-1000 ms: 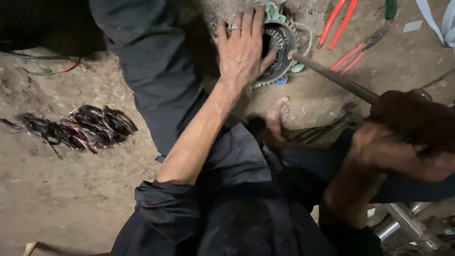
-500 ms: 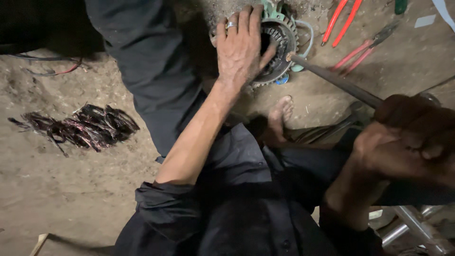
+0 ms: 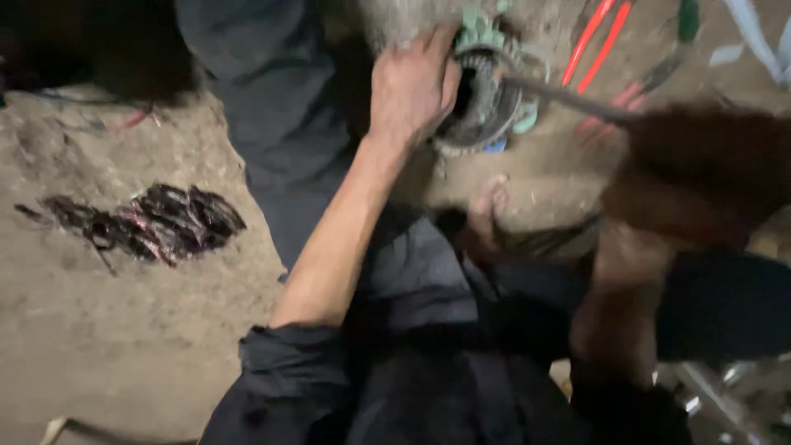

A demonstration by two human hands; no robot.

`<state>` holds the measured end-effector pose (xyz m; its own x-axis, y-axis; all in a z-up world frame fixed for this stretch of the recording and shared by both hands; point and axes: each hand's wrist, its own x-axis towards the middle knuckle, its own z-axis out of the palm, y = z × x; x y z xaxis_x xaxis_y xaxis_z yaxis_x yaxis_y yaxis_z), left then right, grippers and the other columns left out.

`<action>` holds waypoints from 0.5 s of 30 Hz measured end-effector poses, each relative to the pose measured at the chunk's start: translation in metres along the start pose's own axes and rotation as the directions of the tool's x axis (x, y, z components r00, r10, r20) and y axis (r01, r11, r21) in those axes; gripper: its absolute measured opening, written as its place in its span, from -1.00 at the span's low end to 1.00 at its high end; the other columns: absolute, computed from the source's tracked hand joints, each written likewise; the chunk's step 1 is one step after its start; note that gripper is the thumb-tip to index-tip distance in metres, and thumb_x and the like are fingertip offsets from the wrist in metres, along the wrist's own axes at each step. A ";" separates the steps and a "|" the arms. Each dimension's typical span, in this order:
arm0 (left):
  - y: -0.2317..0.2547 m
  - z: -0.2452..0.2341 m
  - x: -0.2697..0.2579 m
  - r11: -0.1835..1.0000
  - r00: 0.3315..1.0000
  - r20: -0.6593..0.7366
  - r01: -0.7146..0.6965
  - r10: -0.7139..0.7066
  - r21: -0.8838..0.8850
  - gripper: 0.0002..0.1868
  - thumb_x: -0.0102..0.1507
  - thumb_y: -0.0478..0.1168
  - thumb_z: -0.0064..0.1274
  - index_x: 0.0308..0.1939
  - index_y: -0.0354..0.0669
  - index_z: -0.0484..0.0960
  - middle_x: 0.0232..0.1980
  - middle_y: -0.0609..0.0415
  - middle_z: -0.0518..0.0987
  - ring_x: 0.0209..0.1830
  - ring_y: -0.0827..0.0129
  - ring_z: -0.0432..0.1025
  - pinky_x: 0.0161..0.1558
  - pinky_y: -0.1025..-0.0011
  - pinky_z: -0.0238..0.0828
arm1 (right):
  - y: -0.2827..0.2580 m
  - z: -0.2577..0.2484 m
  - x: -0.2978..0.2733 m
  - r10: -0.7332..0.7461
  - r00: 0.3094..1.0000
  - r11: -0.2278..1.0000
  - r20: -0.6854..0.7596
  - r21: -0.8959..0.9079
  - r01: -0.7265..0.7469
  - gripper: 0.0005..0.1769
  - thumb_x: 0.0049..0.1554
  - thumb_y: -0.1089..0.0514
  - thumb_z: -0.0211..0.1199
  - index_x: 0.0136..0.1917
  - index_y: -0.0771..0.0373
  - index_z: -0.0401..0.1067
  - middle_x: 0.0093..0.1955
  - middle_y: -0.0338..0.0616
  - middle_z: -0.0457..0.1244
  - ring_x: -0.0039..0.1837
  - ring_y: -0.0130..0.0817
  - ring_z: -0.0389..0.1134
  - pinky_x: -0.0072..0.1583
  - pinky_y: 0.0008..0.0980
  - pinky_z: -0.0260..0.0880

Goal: The person uses a screwdriver and a metal rod to scrape and clean the interior of a disassembled electric motor stator. They repeatedly rotate the stator and scrape the inner slots to remove debris or old insulation material.

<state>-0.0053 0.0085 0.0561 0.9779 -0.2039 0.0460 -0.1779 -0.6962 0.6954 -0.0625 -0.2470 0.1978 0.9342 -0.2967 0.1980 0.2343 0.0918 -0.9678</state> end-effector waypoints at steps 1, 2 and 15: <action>-0.005 0.001 0.009 1.000 1.000 -0.022 -0.003 0.003 -0.005 -0.56 0.32 -0.15 0.07 0.28 -0.10 0.50 0.07 -0.06 0.62 -0.01 0.04 0.54 0.08 0.12 0.43 | 0.001 0.000 0.004 -0.023 1.000 1.000 0.001 0.008 0.023 -0.55 0.27 -0.25 0.02 -0.30 0.03 0.14 -0.47 -0.28 0.04 -0.50 -0.42 -0.08 -0.36 -0.31 0.01; -0.006 0.003 0.000 1.000 1.000 -0.008 0.017 -0.017 -0.021 -0.58 0.32 -0.16 0.06 0.26 -0.09 0.51 0.05 -0.05 0.62 -0.01 0.04 0.54 0.09 0.12 0.44 | -0.009 -0.004 -0.007 -0.003 1.000 1.000 -0.018 -0.001 0.003 -0.55 0.27 -0.25 0.02 -0.30 0.04 0.14 -0.47 -0.28 0.04 -0.50 -0.42 -0.08 -0.36 -0.31 0.01; -0.011 0.020 -0.007 0.998 0.994 -0.089 0.060 -0.060 0.004 -0.59 0.32 -0.17 0.05 0.25 -0.09 0.50 0.08 -0.08 0.63 -0.16 0.00 0.55 -0.03 0.11 0.47 | -0.003 0.012 -0.010 0.013 1.000 1.000 0.007 -0.014 -0.013 -0.55 0.28 -0.23 0.02 -0.30 0.06 0.16 -0.46 -0.25 0.06 -0.49 -0.39 -0.05 -0.35 -0.29 0.02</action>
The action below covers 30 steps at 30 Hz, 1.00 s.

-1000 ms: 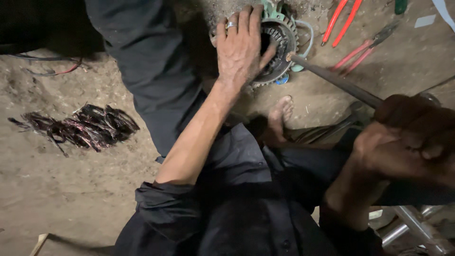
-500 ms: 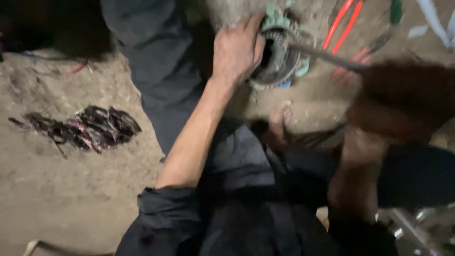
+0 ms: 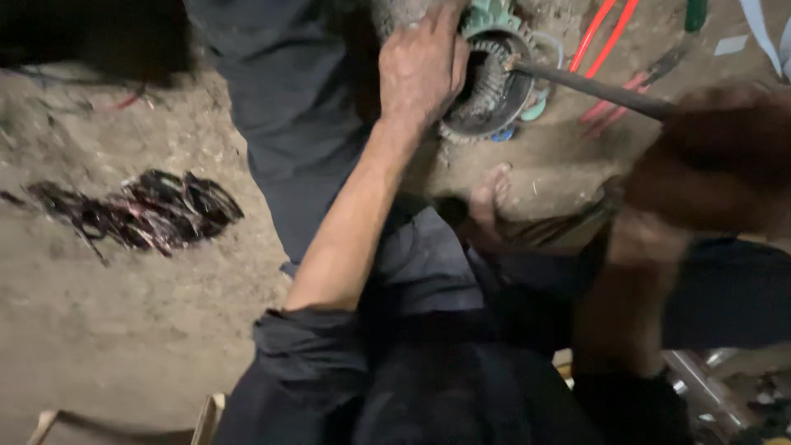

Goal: The person uses a screwdriver and a metal rod to scrape and clean the interior of a disassembled electric motor stator. They repeatedly rotate the stator and scrape the inner slots to remove debris or old insulation material.

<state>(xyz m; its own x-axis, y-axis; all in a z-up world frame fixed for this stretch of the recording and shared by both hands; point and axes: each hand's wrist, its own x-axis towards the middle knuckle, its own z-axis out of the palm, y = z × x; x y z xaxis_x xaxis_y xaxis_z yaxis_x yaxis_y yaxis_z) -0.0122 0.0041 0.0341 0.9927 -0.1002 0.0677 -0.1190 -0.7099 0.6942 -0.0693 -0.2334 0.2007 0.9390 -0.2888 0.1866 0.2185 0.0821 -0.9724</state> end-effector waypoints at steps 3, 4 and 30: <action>-0.001 0.004 0.003 0.999 1.000 -0.009 0.012 -0.012 -0.042 -0.57 0.30 -0.17 0.06 0.26 -0.08 0.49 0.03 -0.08 0.64 -0.17 -0.01 0.56 -0.06 0.11 0.48 | -0.004 0.001 0.006 -0.020 1.000 1.000 0.009 0.001 0.020 -0.55 0.28 -0.23 0.02 -0.30 0.07 0.17 -0.46 -0.25 0.06 -0.48 -0.38 -0.04 -0.35 -0.28 0.02; 0.002 0.006 -0.003 0.996 0.999 -0.012 0.050 -0.051 -0.070 -0.59 0.32 -0.17 0.04 0.25 -0.07 0.48 0.03 -0.06 0.64 -0.17 0.00 0.56 -0.05 0.12 0.49 | -0.003 0.001 0.003 -0.010 1.000 1.000 0.008 -0.003 0.010 -0.55 0.28 -0.22 0.02 -0.30 0.07 0.17 -0.46 -0.24 0.06 -0.48 -0.38 -0.04 -0.35 -0.28 0.02; 0.001 0.007 0.004 0.968 0.976 -0.037 0.206 -0.213 -0.142 -0.71 0.37 -0.20 -0.01 0.18 0.00 0.50 -0.06 -0.08 0.68 -0.18 -0.04 0.58 -0.09 0.06 0.53 | -0.013 -0.027 -0.012 -0.064 0.998 0.998 -0.002 -0.011 0.064 -0.55 0.28 -0.19 0.03 -0.31 0.12 0.20 -0.45 -0.19 0.10 -0.46 -0.32 0.01 -0.33 -0.24 0.04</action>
